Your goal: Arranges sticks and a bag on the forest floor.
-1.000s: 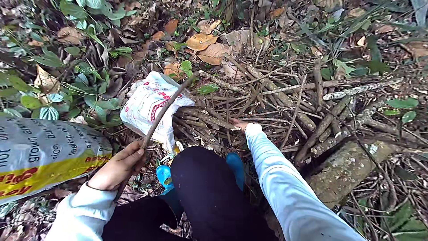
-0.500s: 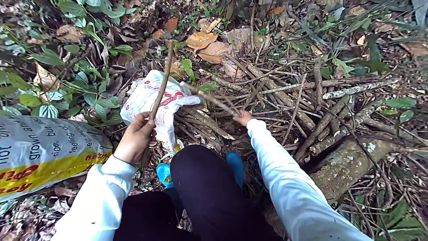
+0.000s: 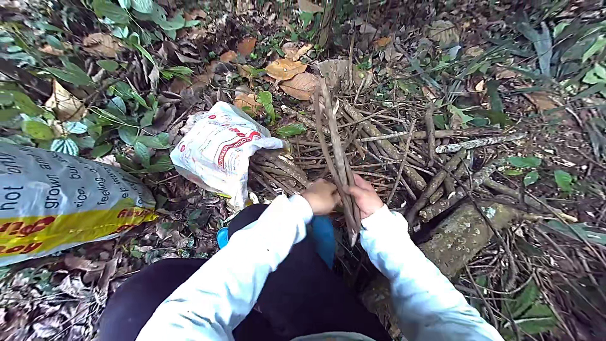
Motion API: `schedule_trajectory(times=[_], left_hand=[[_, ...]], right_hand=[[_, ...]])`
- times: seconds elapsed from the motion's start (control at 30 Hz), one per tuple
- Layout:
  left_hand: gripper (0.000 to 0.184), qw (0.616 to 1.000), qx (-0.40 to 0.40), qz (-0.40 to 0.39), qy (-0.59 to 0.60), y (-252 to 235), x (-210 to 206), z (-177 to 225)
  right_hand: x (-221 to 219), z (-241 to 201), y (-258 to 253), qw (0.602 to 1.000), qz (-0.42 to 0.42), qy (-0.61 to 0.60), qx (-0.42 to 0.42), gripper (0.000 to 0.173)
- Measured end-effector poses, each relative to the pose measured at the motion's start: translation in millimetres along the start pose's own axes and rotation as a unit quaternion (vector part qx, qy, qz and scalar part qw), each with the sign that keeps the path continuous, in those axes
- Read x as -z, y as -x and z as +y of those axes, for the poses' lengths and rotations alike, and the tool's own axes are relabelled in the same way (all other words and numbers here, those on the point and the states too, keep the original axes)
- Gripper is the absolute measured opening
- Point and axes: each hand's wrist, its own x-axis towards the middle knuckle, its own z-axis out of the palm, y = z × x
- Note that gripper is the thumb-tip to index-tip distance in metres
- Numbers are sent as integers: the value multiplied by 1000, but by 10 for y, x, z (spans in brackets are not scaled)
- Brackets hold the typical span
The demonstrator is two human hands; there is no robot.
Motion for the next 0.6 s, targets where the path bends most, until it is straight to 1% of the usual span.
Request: schedule_trajectory(times=[0.03, 0.07, 0.1, 0.13, 0.17, 0.2, 0.23, 0.27, 0.3, 0.33, 0.37, 0.4, 0.47, 0.53, 0.6], left_hand=[[38, 999, 0, 43, -12, 26, 129, -196], [35, 993, 18, 119, -16, 38, 276, -446], [35, 978, 46, 205, -14, 34, 429, -738], [39, 956, 82, 281, 6, 34, 575, -1033], [49, 936, 129, 327, 33, 56, 699, -1293], [61, 918, 180, 348, 61, 60, 768, -1539], [73, 907, 221, 349, 85, 33, 764, -1767], [80, 902, 246, 337, 106, -21, 699, -1964], [79, 904, 259, 319, 120, -79, 606, -2107], [72, 907, 261, 304, 130, -125, 518, -2183], [62, 907, 248, 309, 145, -158, 455, -2223], [52, 899, 220, 333, 180, -169, 440, -2237], [40, 868, 161, 391, 262, -127, 477, -2251], [33, 845, 121, 424, 303, -71, 504, -2293], [28, 828, 91, 449, 322, -66, 481, -2323]], right_hand=[[100, 44, 78, 999, -10, 52, -11, 52], [222, 104, 167, 995, -27, 99, -11, 55], [357, 178, 263, 989, -47, 139, -10, 58], [478, 262, 369, 985, -64, 159, -7, 62], [575, 349, 484, 983, -80, 166, -10, 67], [652, 439, 586, 981, -95, 166, -22, 70], [697, 522, 675, 978, -100, 177, -47, 69], [723, 590, 735, 970, -107, 198, -89, 66], [725, 648, 765, 960, -104, 223, -136, 63], [711, 689, 772, 946, -89, 260, -171, 58], [699, 700, 769, 929, -77, 309, -186, 58], [702, 683, 761, 912, -73, 362, -181, 60], [738, 606, 781, 882, -87, 440, -145, 66], [727, 527, 807, 870, -122, 466, -108, 67], [629, 438, 783, 863, -170, 467, -93, 66]])
